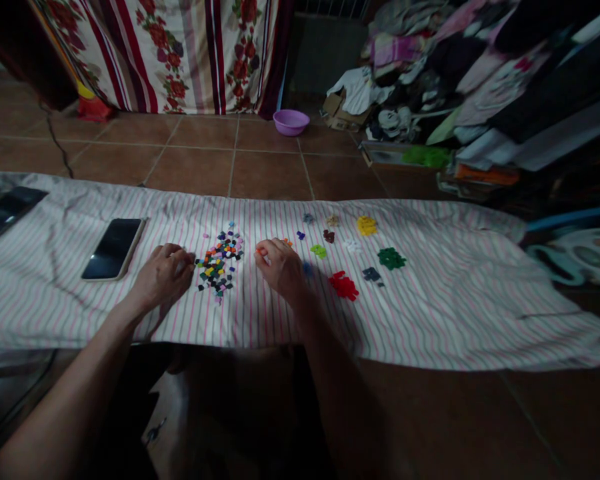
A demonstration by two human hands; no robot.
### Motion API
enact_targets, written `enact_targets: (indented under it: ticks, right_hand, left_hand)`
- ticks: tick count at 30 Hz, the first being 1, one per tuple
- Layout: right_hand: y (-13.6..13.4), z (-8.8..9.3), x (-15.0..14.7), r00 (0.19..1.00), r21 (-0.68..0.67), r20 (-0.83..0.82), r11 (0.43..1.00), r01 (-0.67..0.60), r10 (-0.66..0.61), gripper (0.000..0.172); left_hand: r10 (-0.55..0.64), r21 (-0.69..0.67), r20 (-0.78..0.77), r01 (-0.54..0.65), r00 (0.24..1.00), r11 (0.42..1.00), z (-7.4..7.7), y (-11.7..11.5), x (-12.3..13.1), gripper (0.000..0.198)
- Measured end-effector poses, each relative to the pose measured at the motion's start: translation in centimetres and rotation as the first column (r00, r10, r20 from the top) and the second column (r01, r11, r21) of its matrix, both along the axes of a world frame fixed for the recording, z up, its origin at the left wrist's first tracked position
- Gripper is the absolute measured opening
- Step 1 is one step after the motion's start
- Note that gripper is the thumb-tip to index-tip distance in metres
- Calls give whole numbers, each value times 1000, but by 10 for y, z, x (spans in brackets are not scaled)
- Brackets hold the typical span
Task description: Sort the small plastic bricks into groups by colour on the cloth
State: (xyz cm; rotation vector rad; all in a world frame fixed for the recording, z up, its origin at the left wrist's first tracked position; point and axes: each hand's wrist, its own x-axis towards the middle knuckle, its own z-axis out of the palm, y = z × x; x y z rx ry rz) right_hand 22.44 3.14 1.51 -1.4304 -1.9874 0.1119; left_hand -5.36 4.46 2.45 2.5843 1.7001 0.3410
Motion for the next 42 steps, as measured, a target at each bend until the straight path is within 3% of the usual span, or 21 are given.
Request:
enact_targets:
  ticks: [8, 18, 27, 42]
  right_hand:
    - [0, 2, 34, 979, -9, 21, 980, 201, -201, 17]
    - [0, -10, 54, 925, -39, 78, 926, 376, -373, 22]
    - [-1, -15, 60, 900, -88, 177, 904, 418, -399, 25]
    - [0, -15, 59, 915, -110, 174, 917, 385, -363, 26]
  left_hand:
    - [18, -17, 35, -18, 999, 1000, 3, -1, 2, 22]
    - [15, -32, 55, -13, 998, 999, 2, -1, 1, 24]
    - [4, -43, 26, -3, 1000, 999, 3, 0, 0, 25]
    - [3, -34, 31, -2, 1000, 999, 3, -1, 0, 24]
